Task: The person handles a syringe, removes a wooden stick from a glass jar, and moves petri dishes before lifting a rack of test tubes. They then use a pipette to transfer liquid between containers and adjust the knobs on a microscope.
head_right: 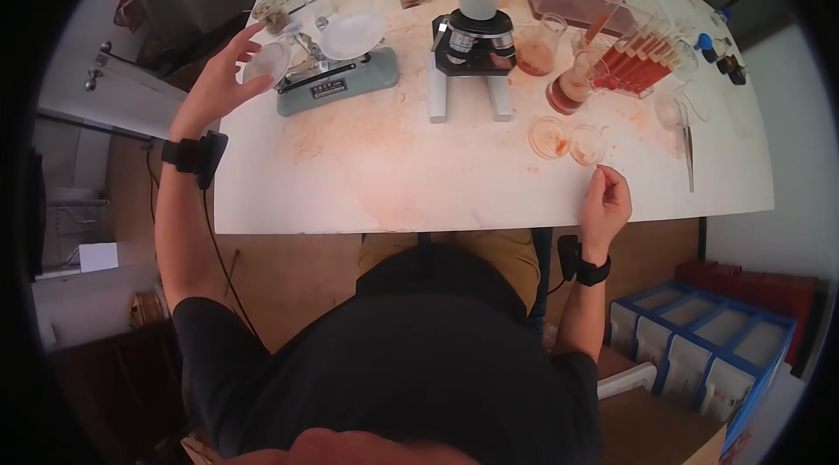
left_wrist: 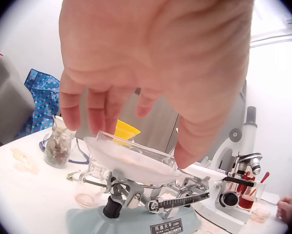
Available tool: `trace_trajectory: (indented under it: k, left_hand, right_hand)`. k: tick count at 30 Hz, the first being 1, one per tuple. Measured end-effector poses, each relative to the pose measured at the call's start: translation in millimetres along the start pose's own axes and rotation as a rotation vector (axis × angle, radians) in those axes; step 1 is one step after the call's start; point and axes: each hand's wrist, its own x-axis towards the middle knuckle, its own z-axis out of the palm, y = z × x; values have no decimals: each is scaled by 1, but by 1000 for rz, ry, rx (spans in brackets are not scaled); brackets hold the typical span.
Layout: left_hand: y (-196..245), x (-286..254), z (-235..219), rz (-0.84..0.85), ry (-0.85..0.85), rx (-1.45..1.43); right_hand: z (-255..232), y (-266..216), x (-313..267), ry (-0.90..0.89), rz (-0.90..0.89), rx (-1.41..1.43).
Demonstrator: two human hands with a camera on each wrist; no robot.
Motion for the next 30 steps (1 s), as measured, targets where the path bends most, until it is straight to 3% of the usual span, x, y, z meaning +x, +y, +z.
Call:
trace_trajectory:
  k: [4, 9, 12, 13, 16, 20, 25, 30]
  left_hand:
    - [-1, 1, -1, 54, 46, 43]
    - [25, 5, -33, 204, 289, -27]
    - [61, 20, -35, 376, 260, 20]
    - [89, 12, -51, 148, 51, -82]
    - [110, 35, -30, 347, -21, 179]
    - [85, 68, 24, 422, 77, 272]
    - [81, 67, 34, 349, 3, 277]
    - [76, 61, 30, 411, 101, 289]
  right_hand:
    - [0, -1, -2, 15, -25, -58]
    - [-4, 11, -4, 9, -20, -105]
    - [-2, 6, -5, -5, -18, -149]
    - [-1, 3, -6, -9, -14, -162]
    - [-1, 1, -6, -7, -56, -227]
    - [0, 1, -7, -10, -87, -194]
    - [1, 0, -6, -11, -113, -235]
    - [4, -5, -7, 16, -120, -269]
